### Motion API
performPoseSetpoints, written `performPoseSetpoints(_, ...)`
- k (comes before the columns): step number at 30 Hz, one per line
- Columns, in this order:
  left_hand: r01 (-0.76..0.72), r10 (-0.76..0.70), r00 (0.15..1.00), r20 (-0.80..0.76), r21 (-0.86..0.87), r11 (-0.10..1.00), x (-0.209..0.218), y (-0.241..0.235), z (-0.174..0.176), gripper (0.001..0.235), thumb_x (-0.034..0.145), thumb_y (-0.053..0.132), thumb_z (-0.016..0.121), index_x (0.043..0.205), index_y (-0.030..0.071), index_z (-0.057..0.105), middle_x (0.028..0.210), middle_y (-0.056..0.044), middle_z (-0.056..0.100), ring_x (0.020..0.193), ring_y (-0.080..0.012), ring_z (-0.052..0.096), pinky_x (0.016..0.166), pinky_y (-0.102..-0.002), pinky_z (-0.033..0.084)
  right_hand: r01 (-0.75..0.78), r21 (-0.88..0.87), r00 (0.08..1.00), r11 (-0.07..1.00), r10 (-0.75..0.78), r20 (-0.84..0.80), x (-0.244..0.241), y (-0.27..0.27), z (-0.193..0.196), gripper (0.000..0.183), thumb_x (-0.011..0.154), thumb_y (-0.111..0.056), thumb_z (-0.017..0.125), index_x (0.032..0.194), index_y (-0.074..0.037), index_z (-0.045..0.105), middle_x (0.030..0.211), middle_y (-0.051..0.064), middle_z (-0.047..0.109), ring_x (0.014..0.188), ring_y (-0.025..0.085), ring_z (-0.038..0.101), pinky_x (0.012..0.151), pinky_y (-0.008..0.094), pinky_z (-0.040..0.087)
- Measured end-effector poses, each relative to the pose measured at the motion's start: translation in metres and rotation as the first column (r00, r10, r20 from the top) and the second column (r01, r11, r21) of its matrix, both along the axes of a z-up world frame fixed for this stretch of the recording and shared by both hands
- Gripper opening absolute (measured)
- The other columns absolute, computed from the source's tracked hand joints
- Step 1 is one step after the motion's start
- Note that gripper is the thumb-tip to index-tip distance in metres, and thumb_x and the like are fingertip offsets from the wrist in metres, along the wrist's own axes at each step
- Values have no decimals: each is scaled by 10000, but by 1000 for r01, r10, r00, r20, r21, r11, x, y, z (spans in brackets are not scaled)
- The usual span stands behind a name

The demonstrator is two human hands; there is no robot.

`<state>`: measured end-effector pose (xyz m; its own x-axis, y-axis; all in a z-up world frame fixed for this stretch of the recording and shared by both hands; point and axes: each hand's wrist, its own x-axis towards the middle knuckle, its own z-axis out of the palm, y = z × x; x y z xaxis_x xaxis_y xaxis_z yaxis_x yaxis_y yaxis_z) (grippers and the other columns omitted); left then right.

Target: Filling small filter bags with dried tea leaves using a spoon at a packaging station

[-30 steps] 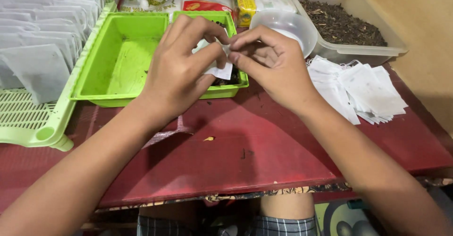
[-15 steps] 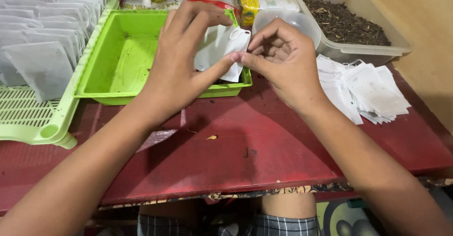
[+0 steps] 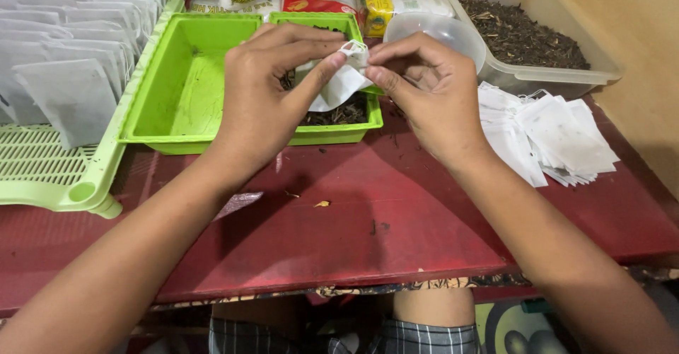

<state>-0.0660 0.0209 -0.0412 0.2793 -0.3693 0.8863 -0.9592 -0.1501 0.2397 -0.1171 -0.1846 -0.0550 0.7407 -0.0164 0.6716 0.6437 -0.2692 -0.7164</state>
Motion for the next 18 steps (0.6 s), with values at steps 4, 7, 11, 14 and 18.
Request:
performPoseSetpoints(4,0,0,999,43,-1,1000,-4,-2,0,161,1065,100,657,1062,-6,778,1152,-154,702,1090,-307,661,941,-429,444,23,-176,996,984,-7,94,1,-3,2,124,1015,60,670,1109,-15,700,1164,139,639,1157,207,637,1091,298,526)
performPoseSetpoints(7,-1,2,998,66,-15,1000,-6,-3,1,178,1075,108,608,1006,-11,722,1120,-143,622,1071,-296,615,974,-436,414,14,-181,996,983,1,85,-1,-1,2,127,1018,76,650,1096,-15,690,1159,136,624,1146,213,639,1081,300,529)
performPoseSetpoints(11,-9,9,999,39,-16,1000,-9,-4,1,110,1024,114,683,1017,16,633,1054,-112,565,1019,-289,574,934,-407,398,5,-135,999,991,0,40,1,-2,-2,154,993,114,646,1021,-38,648,1109,106,603,1090,180,615,999,281,510)
performPoseSetpoints(14,-8,9,999,36,-21,1000,-7,-5,-2,142,1006,99,720,980,19,606,1038,-109,565,1008,-289,572,925,-393,411,25,-149,999,989,-17,51,3,-4,-5,141,995,92,674,1073,-21,704,1122,111,592,1085,178,610,986,262,507)
performPoseSetpoints(18,35,-35,999,20,-7,999,-7,-5,-3,74,1014,60,691,1001,18,631,1064,-118,590,1015,-289,586,915,-391,416,28,-171,997,985,-14,81,5,-5,-7,141,998,67,704,1118,-4,727,1139,136,629,1130,209,609,1011,277,497)
